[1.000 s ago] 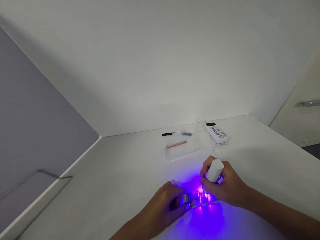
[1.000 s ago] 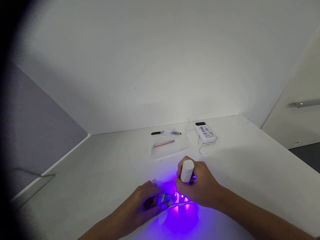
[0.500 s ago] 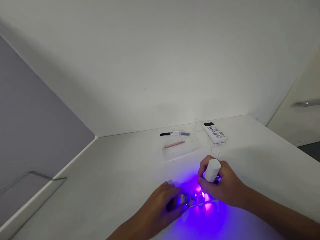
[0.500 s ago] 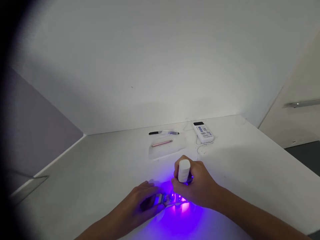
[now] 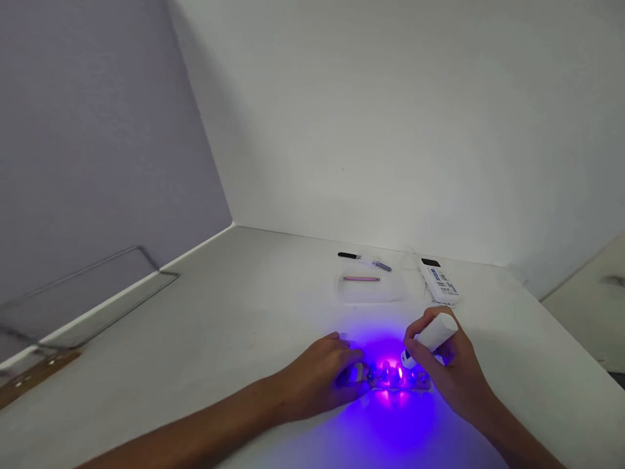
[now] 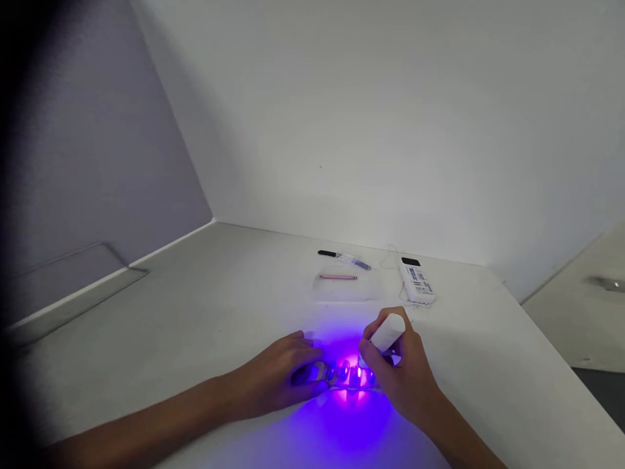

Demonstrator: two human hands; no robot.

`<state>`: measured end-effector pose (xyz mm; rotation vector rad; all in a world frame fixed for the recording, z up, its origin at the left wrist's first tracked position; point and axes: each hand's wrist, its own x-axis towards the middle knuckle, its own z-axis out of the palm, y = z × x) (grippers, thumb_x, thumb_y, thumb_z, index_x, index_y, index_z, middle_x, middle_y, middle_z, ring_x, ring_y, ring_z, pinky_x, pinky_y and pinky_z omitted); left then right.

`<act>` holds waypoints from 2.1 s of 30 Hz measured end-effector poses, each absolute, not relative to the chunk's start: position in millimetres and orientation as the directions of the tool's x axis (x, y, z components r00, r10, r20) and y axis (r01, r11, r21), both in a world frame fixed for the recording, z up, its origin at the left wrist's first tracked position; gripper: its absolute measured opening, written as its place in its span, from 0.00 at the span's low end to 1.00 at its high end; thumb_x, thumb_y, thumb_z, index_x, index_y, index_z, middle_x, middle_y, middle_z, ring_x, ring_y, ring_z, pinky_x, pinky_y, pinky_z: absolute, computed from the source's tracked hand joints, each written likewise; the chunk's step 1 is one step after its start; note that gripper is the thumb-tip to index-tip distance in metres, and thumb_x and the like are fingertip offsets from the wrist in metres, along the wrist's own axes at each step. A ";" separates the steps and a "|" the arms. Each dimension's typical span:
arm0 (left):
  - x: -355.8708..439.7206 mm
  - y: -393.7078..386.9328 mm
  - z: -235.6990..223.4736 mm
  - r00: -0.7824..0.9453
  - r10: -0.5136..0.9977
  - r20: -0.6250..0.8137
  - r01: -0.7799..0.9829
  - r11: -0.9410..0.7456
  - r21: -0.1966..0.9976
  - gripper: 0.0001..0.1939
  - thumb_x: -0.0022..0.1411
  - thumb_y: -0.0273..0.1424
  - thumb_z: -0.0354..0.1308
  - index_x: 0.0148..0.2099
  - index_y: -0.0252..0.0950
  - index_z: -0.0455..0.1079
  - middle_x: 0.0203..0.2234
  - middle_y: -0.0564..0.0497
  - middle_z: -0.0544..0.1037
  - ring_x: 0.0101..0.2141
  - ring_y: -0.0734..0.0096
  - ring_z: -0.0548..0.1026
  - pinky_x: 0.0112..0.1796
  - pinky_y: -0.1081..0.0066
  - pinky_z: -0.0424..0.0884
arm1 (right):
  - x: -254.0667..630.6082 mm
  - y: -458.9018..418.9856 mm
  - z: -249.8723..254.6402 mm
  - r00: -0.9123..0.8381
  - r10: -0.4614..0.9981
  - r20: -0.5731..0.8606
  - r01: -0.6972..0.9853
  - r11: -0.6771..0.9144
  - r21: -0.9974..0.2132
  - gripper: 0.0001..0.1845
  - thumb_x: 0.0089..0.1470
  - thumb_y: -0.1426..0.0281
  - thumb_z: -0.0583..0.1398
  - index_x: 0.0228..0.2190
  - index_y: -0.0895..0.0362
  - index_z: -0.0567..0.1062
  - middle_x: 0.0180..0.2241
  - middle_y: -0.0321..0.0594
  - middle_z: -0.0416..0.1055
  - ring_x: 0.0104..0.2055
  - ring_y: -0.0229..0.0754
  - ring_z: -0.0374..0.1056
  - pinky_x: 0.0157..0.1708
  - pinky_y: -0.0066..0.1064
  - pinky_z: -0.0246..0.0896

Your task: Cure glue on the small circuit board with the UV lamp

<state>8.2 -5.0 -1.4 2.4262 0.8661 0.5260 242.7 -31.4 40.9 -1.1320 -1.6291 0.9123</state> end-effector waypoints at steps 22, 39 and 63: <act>9.0 -4.8 3.9 0.713 0.676 0.185 0.486 -0.667 0.565 0.09 0.66 0.30 0.62 0.32 0.35 0.69 0.22 0.57 0.71 0.23 0.74 0.65 0.36 0.71 0.61 | 246.7 -33.2 30.0 -0.002 0.933 0.359 0.296 0.344 -0.891 0.08 0.58 0.67 0.64 0.33 0.52 0.68 0.30 0.35 0.73 0.26 0.39 0.71 0.23 0.28 0.66; 5.4 -5.8 1.0 0.722 0.675 0.152 0.485 -0.651 0.584 0.04 0.68 0.30 0.60 0.38 0.37 0.72 0.21 0.58 0.69 0.23 0.72 0.64 0.36 0.70 0.62 | 243.3 -34.1 20.7 -0.180 0.907 0.382 0.331 0.421 -0.844 0.05 0.61 0.67 0.62 0.35 0.53 0.69 0.29 0.36 0.71 0.23 0.36 0.64 0.21 0.26 0.61; 2.9 -5.8 3.0 0.577 0.792 0.199 0.561 -0.562 0.609 0.22 0.53 0.32 0.64 0.50 0.39 0.66 0.21 0.61 0.69 0.22 0.72 0.67 0.28 0.73 0.63 | 239.3 -31.7 17.5 -0.245 0.777 0.580 0.415 0.624 -0.662 0.05 0.62 0.70 0.58 0.33 0.52 0.67 0.23 0.29 0.66 0.18 0.34 0.60 0.19 0.25 0.55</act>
